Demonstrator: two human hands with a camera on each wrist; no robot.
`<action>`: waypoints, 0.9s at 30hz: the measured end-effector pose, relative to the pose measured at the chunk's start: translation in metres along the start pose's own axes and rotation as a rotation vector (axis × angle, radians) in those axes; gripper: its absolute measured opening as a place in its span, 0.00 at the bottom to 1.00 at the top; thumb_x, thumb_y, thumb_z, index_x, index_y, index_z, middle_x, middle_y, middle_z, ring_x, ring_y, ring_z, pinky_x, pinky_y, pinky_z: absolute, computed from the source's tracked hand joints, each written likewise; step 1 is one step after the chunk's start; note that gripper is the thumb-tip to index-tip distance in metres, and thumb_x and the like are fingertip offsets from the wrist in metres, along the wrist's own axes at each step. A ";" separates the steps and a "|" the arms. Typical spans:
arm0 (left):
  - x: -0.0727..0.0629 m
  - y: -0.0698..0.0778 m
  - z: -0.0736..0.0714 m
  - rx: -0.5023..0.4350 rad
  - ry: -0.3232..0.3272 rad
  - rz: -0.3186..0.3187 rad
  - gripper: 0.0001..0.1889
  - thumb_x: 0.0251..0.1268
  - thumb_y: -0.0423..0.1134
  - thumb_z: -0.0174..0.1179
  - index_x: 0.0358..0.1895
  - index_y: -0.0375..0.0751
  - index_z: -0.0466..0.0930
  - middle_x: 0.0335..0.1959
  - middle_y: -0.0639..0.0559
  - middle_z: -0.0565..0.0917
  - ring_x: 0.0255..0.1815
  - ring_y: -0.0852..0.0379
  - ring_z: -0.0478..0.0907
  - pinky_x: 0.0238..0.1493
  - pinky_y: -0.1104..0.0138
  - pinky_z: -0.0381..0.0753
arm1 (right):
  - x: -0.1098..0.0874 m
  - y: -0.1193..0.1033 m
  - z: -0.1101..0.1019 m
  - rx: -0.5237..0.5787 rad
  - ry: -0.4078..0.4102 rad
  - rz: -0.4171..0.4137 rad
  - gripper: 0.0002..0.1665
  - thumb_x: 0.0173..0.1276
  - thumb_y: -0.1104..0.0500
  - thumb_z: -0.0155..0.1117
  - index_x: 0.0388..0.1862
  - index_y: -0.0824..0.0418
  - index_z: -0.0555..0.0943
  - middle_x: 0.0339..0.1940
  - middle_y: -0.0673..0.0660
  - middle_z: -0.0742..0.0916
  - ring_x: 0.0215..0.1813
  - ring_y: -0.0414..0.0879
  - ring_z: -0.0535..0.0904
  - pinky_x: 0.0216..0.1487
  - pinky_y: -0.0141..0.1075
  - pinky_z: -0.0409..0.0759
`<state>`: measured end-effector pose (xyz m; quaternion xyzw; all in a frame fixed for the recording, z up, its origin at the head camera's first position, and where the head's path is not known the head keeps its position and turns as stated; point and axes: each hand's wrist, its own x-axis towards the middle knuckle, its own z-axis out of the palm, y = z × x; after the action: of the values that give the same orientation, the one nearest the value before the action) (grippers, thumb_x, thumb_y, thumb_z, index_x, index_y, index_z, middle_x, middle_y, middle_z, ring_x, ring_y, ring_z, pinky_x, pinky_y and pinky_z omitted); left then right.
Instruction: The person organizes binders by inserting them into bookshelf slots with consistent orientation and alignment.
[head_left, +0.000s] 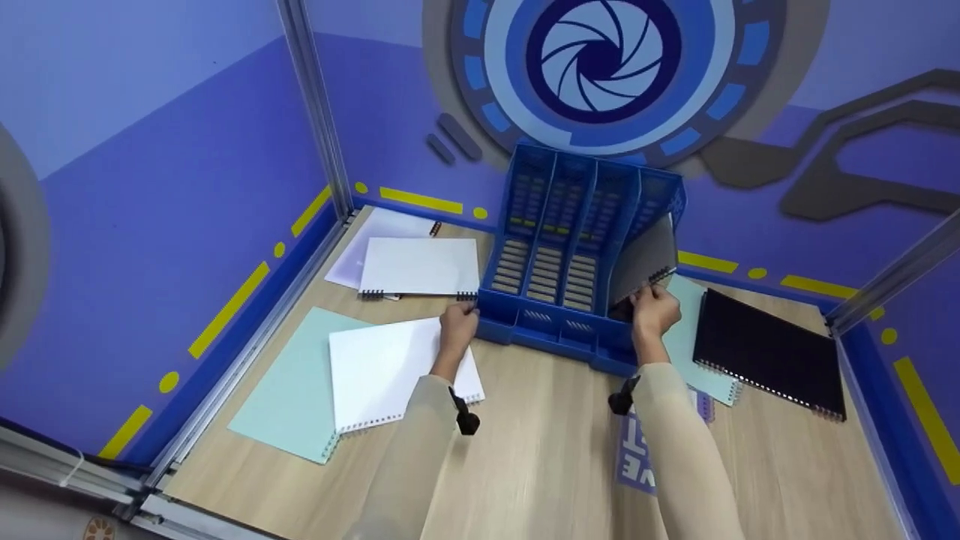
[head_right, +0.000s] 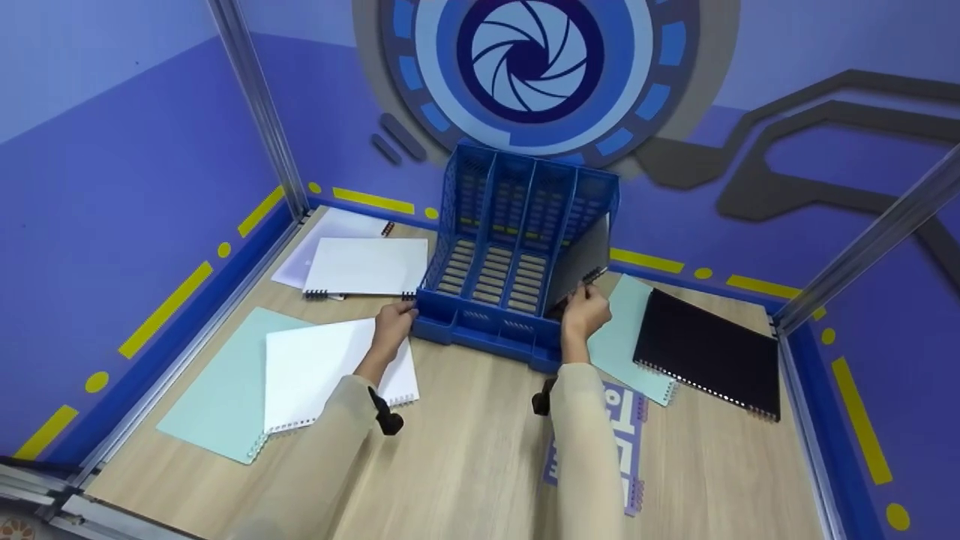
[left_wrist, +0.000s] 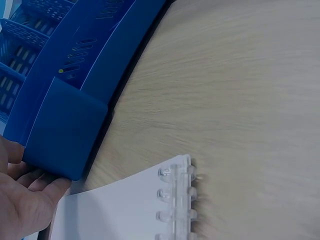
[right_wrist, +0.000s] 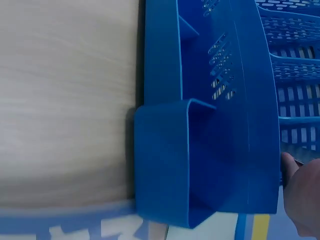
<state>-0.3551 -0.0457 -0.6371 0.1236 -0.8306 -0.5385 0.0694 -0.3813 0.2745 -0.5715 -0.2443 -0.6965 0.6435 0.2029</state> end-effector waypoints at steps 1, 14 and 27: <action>0.000 0.000 0.000 -0.004 -0.004 0.004 0.13 0.68 0.35 0.59 0.50 0.34 0.88 0.54 0.41 0.86 0.60 0.44 0.80 0.62 0.54 0.76 | 0.001 0.000 0.002 -0.012 0.005 -0.002 0.16 0.79 0.62 0.55 0.50 0.72 0.85 0.53 0.68 0.87 0.50 0.55 0.86 0.56 0.41 0.82; 0.000 -0.001 -0.008 -0.016 -0.010 0.041 0.14 0.68 0.33 0.58 0.51 0.31 0.87 0.55 0.40 0.86 0.61 0.44 0.80 0.63 0.54 0.75 | 0.007 -0.017 0.022 -0.031 -0.093 0.003 0.19 0.81 0.62 0.51 0.60 0.71 0.81 0.60 0.69 0.83 0.46 0.45 0.83 0.57 0.39 0.80; 0.001 -0.001 -0.001 -0.016 -0.015 0.045 0.13 0.68 0.33 0.58 0.50 0.34 0.88 0.53 0.41 0.87 0.58 0.45 0.81 0.60 0.53 0.77 | 0.008 -0.024 0.000 0.083 -0.254 0.108 0.27 0.81 0.64 0.48 0.76 0.70 0.64 0.74 0.69 0.71 0.73 0.56 0.72 0.68 0.41 0.73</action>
<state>-0.3554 -0.0470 -0.6377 0.1000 -0.8294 -0.5443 0.0763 -0.3896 0.2783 -0.5481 -0.1891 -0.6752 0.7075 0.0882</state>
